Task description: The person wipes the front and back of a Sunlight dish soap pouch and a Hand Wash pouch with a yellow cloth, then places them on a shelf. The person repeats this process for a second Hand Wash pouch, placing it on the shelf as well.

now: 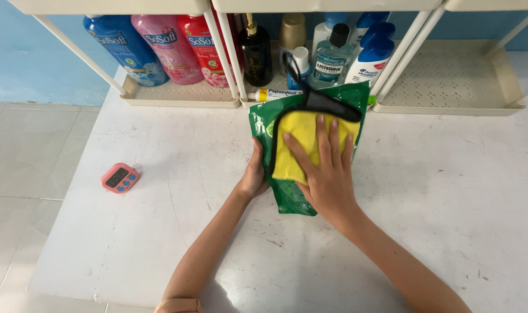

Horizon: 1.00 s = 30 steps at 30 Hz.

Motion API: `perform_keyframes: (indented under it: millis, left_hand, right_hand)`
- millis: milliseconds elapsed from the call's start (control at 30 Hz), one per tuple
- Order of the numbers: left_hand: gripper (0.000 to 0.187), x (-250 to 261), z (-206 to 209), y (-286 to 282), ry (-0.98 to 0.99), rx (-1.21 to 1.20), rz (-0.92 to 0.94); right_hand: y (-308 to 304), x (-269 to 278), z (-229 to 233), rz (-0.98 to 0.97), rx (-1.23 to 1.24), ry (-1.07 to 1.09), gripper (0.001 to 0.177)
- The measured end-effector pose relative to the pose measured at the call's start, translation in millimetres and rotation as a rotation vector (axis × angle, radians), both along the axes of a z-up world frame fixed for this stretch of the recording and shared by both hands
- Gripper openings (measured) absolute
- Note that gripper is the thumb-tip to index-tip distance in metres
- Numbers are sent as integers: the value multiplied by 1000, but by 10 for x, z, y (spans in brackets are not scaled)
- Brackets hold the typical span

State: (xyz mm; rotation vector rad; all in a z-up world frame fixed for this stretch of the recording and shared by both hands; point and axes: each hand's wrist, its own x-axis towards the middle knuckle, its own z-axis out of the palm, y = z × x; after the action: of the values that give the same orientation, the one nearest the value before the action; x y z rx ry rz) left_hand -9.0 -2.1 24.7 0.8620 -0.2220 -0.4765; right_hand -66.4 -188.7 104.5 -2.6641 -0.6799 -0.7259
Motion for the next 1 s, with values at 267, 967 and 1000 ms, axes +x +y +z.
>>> perform_keyframes:
  millis: [267,967,1000]
  left_hand:
    - [95,-24,-39,38,-18,6,-71]
    - [91,-73,-26,46,6,-21,53]
    - [90,-60,-23,43,8,-33,60]
  right_hand:
    - [-231,-227,-74,36,20,104,97]
    - [-304,317,-11,83,338,136,68]
    - [-311,319,-14,102,346,159,68]
